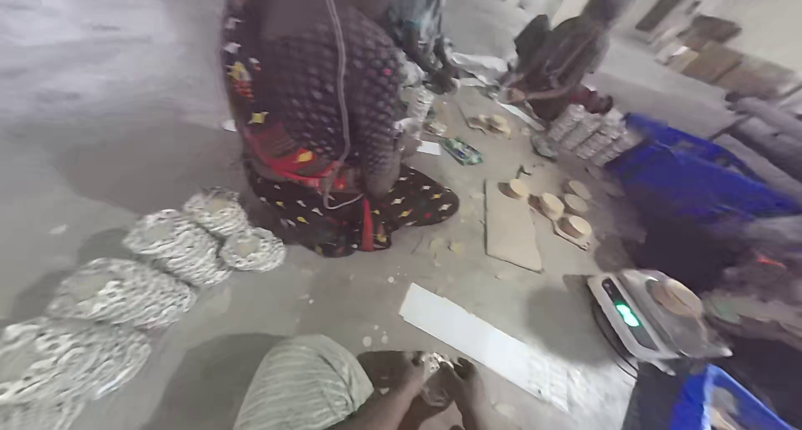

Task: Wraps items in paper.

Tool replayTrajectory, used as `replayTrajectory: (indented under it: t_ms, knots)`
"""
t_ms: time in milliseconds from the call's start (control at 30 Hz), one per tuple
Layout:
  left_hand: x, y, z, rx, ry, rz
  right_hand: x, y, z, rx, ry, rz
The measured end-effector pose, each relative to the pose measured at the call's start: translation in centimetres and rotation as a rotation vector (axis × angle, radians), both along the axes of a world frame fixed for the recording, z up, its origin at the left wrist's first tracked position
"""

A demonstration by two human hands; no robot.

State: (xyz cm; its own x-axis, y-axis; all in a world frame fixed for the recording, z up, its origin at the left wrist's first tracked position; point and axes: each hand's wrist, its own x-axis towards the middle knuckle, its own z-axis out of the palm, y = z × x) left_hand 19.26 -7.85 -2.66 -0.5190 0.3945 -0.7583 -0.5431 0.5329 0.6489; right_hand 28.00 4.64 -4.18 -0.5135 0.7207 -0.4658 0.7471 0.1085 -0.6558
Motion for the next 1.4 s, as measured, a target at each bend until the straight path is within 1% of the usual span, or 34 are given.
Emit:
replayTrajectory:
  t_ms: [67, 133, 167, 233, 333, 400, 467, 533, 600, 667, 700, 733, 767, 800, 833, 867, 900, 933, 967, 1000, 1033, 1067, 1100, 1133, 1167, 1200, 1233, 1267, 1300, 1367, 1400]
  knots:
    - [-1.2, -0.2, 0.1, -0.015, -0.071, -0.014, -1.1, 0.1, 0.6, -0.033, -0.065, 0.079]
    - [-3.2, -0.9, 1.3, 0.001, -0.093, -0.024, -2.7, 0.4, 0.9, -0.133, -0.103, 0.079]
    - [-4.7, -1.3, 2.2, 0.031, -0.079, -0.028, -3.9, 0.3, 1.8, -0.201, -0.082, 0.04]
    - [-8.2, -3.1, 4.7, 0.117, -0.018, -0.023, -6.8, -1.0, 4.9, -0.315, 0.004, 0.005]
    - [-13.5, -7.7, 8.3, 0.182, 0.109, 0.036, -12.5, -5.1, 9.0, -0.39, 0.154, 0.082]
    - [-16.3, -12.1, 9.2, 0.217, 0.23, 0.193, -17.2, -8.3, 10.0, -0.447, 0.198, 0.176]
    - [-17.9, -16.1, 9.0, 0.242, 0.386, 0.525, -22.1, -12.7, 10.4, -0.446, 0.194, 0.312]
    - [-19.1, -19.5, 10.0, 0.211, 0.494, 0.813, -26.8, -17.5, 10.7, -0.38, 0.223, 0.467]
    - [-20.4, -22.1, 10.2, 0.165, 0.603, 1.037, -31.0, -21.8, 11.3, -0.273, 0.244, 0.61]
    - [-22.5, -23.7, 9.4, 0.173, 0.639, 1.26, -34.5, -25.5, 12.0, -0.214, 0.24, 0.701]
    - [-23.8, -24.2, 8.1, 0.182, 0.654, 1.35, -35.9, -27.0, 12.0, -0.195, 0.239, 0.722]
    - [-25.0, -24.8, 5.4, 0.173, 0.711, 1.388, -37.0, -28.3, 11.8, -0.155, 0.221, 0.735]
    - [-26.2, -25.3, 1.8, 0.097, 0.799, 1.387, -37.9, -29.3, 11.5, -0.083, 0.168, 0.765]
    - [-26.9, -25.5, -0.7, 0.008, 0.862, 1.354, -38.5, -29.9, 10.8, 0.002, 0.111, 0.8]
    - [-27.0, -25.6, -1.9, -0.058, 0.882, 1.303, -38.9, -30.2, 10.1, 0.061, 0.062, 0.826]
    - [-26.8, -25.5, -1.6, -0.094, 0.869, 1.27, -39.2, -30.2, 9.3, 0.088, 0.042, 0.836]
    - [-26.7, -25.3, -1.1, -0.086, 0.825, 1.303, -39.4, -30.1, 8.9, 0.078, 0.045, 0.834]
    - [-26.8, -24.8, -1.1, -0.05, 0.766, 1.397, -39.5, -29.8, 8.6, 0.035, 0.057, 0.821]
    - [-26.8, -24.5, -0.4, 0.017, 0.676, 1.489, -39.5, -29.5, 8.4, -0.038, 0.073, 0.795]
    - [-26.7, -24.5, 1.5, 0.127, 0.535, 1.558, -39.4, -29.3, 8.3, -0.116, 0.101, 0.76]
    - [-27.0, -24.8, 4.1, 0.233, 0.384, 1.609, -39.3, -29.3, 8.5, -0.168, 0.121, 0.729]
    - [-27.4, -24.9, 5.6, 0.266, 0.301, 1.65, -39.3, -29.2, 8.6, -0.186, 0.132, 0.709]
    - [-27.6, -25.0, 5.4, 0.254, 0.28, 1.648, -39.2, -29.3, 8.6, -0.183, 0.135, 0.696]
    - [-27.5, -25.0, 3.6, 0.232, 0.316, 1.581, -39.1, -29.4, 8.3, -0.176, 0.132, 0.685]
    - [-27.2, -24.8, 0.8, 0.205, 0.397, 1.53, -38.9, -29.4, 7.9, -0.174, 0.131, 0.676]
    - [-27.0, -24.7, -0.9, 0.2, 0.449, 1.517, -38.9, -29.5, 7.3, -0.184, 0.137, 0.665]
    - [-26.8, -24.7, -1.4, 0.204, 0.473, 1.509, -38.9, -29.6, 6.8, -0.215, 0.145, 0.645]
    - [-26.7, -24.8, -1.2, 0.22, 0.468, 1.5, -38.8, -29.8, 6.5, -0.265, 0.138, 0.618]
    - [-26.6, -24.9, -0.3, 0.248, 0.451, 1.504, -38.7, -30.0, 6.4, -0.31, 0.122, 0.591]
    - [-26.6, -24.7, 2.9, 0.315, 0.334, 1.578, -38.6, -30.3, 6.2, -0.386, 0.108, 0.568]
    - [-26.8, -24.5, 3.7, 0.355, 0.27, 1.613, -38.6, -30.4, 6.1, -0.411, 0.118, 0.57]
